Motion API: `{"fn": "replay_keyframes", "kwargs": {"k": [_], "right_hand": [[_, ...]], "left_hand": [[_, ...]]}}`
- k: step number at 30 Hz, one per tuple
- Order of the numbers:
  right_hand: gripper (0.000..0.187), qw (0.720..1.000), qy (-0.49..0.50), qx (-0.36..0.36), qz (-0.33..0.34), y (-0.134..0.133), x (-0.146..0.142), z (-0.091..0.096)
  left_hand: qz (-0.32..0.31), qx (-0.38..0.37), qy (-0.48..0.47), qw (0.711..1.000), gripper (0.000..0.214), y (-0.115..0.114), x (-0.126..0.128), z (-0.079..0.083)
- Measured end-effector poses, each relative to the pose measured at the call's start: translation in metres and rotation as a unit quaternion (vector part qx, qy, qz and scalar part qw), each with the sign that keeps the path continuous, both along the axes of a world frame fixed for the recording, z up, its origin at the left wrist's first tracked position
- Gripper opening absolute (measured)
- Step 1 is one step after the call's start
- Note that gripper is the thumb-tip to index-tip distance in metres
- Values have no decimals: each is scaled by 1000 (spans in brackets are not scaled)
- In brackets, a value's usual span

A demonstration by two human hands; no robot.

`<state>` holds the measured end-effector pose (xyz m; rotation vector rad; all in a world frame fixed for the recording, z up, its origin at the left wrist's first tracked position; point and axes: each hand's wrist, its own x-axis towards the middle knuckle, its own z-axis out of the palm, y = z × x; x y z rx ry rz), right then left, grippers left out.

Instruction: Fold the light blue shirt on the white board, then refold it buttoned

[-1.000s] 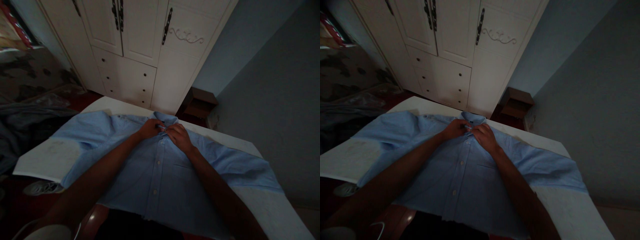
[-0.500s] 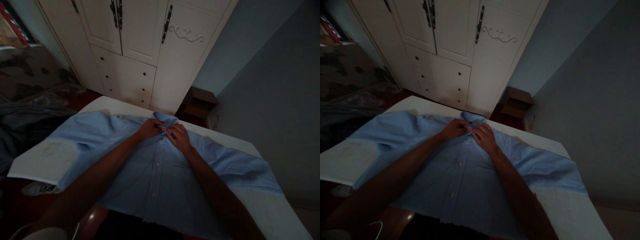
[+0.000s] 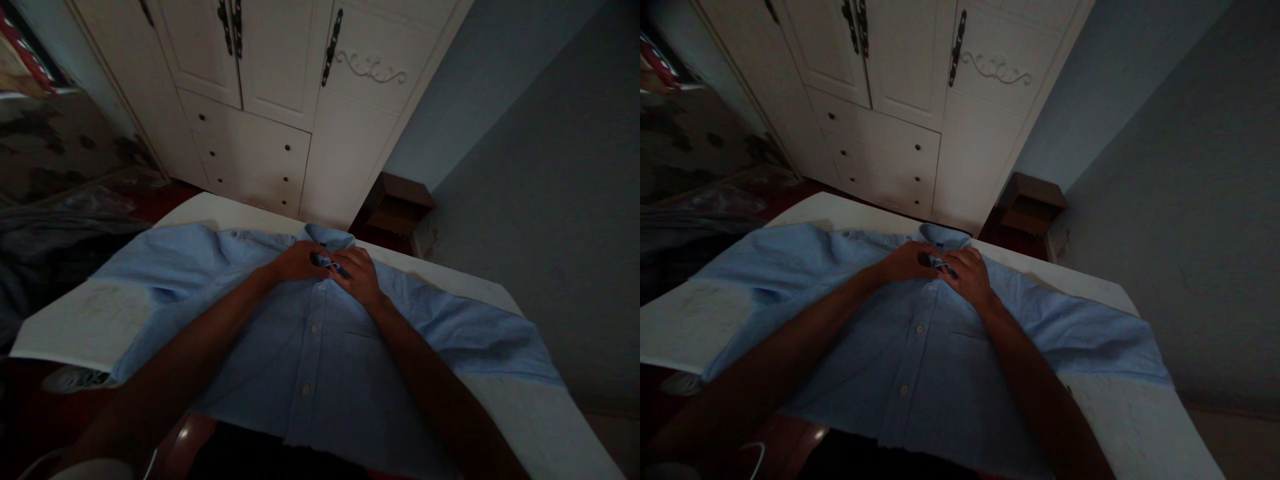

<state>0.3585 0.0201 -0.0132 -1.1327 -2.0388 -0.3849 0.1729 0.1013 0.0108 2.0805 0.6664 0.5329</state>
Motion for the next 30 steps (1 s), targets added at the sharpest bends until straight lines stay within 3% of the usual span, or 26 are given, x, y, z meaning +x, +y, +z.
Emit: {"fn": "replay_keyframes", "kwargs": {"k": [9,18,23,30], "right_hand": [[16,998,-48,-22,-27,-1,-3,2],[11,998,-41,-8,-55,2,-1,2],[10,999,-16,-24,-44,4,1,-1],[20,991,6,-135,-7,7,5,-5]], "left_hand": [[-36,115,64,991,27,6,-2,-2],[66,330,175,925,36,-24,5,11],[48,339,195,919,32,-23,4,14],[39,302,207,930,37,-17,5,8]]}}
